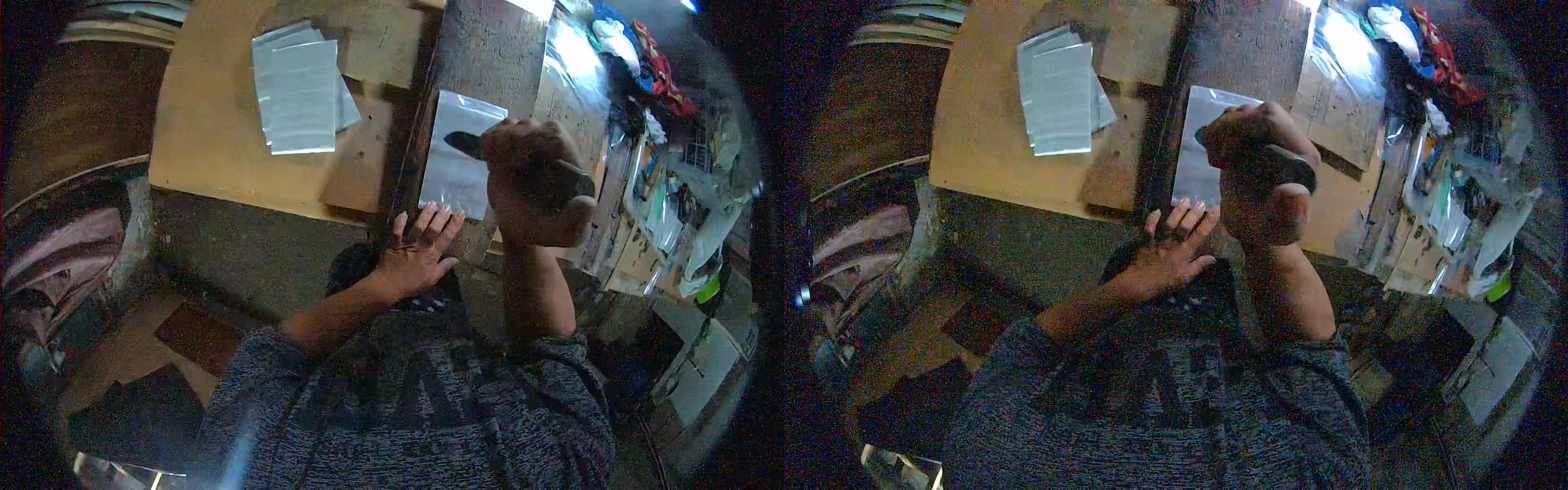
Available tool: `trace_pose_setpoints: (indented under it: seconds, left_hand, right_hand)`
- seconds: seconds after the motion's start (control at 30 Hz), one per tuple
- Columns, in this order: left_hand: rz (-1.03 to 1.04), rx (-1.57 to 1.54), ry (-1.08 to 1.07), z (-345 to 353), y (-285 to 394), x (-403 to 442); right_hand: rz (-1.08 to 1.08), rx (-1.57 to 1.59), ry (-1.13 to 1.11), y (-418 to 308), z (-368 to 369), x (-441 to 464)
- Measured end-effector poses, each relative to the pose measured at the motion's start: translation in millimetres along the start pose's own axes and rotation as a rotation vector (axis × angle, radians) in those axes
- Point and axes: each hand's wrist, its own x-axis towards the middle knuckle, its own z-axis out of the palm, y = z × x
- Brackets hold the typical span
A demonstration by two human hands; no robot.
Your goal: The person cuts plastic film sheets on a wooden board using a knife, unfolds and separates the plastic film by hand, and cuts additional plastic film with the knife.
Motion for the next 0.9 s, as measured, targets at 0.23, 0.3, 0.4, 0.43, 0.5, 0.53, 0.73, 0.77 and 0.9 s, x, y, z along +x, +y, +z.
trace_pose_setpoints:
  seconds: [0.23,0.3,0.4,0.43,0.5,0.53,0.73,0.77,0.9]
  left_hand:
    - [0.006,-0.007,-0.006,-1,-1,0]
    - [0.006,-0.019,-0.005,-1,-1,0]
    - [-0.002,-0.082,-0.032,0,-4,-1]
    - [-0.013,-0.133,-0.058,-2,-5,0]
    - [-0.014,-0.108,-0.012,-9,-7,0]
    - [-0.036,-0.087,0.023,-14,-9,0]
    - [-0.145,-0.066,0.073,-31,-17,8]
    - [-0.155,-0.071,0.064,-28,-20,8]
    - [-0.160,-0.092,0.062,-26,-21,11]
  right_hand:
    - [-0.162,-0.033,0.102,5,-9,24]
    - [-0.190,-0.017,0.165,-20,-9,16]
    - [-0.282,0.033,0.249,-45,-32,7]
    - [-0.231,-0.277,0.256,-52,-44,2]
    - [-0.145,-0.876,0.249,-61,-53,-13]
    - [-0.130,-1.336,0.246,-63,-56,-21]
    - [-0.330,-1.593,-0.232,-83,-83,-52]
    - [-0.327,-1.663,-0.274,-82,-90,-57]
    - [-0.408,-1.731,-0.316,-69,-111,-66]
